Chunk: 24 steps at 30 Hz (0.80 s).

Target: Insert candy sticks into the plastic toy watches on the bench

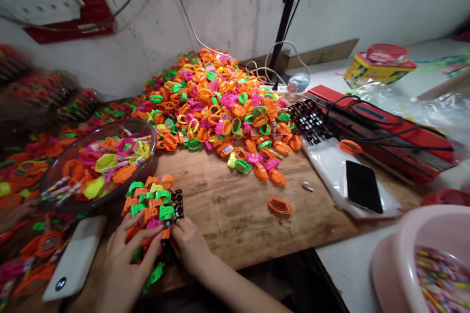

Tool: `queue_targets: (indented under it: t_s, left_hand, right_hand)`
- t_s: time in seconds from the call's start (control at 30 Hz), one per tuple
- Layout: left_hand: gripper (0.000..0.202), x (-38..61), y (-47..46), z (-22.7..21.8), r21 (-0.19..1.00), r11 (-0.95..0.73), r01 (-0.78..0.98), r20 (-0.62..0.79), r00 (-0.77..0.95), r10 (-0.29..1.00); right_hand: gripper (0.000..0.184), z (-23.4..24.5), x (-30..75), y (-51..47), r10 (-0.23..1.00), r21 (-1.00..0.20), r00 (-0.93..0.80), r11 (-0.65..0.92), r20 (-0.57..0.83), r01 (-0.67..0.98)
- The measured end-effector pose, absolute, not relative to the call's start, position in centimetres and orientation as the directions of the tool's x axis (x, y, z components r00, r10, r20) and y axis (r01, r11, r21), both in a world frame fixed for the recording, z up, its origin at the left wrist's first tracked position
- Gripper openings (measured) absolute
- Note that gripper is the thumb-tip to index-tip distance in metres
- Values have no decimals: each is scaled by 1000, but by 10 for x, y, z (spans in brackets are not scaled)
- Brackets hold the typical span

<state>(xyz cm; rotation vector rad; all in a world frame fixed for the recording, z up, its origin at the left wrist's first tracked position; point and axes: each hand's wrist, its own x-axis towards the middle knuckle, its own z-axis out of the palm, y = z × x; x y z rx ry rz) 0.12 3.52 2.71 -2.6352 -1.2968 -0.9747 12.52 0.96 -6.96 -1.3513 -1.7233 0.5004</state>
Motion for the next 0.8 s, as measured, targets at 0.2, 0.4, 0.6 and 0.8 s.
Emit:
queue_targets:
  t_s: [0.2, 0.4, 0.6, 0.8]
  left_hand:
    - [21, 6, 20, 45, 102, -619, 779, 572, 464, 677]
    - [29, 99, 2, 46, 393, -748, 534, 673, 388, 630]
    - [23, 224, 84, -4, 707, -315, 633, 222, 224, 949]
    - [14, 235, 105, -17, 817, -260, 515, 203, 165, 965]
  right_hand:
    - [15, -55, 134, 4, 890, -712, 8, 359, 455, 604]
    - [31, -30, 283, -5, 820, -667, 413, -51, 397, 743]
    - [29, -18, 434, 28, 760, -482, 611, -460, 221, 746]
    - [18, -37, 436, 50, 865, -267, 494, -456, 93, 849]
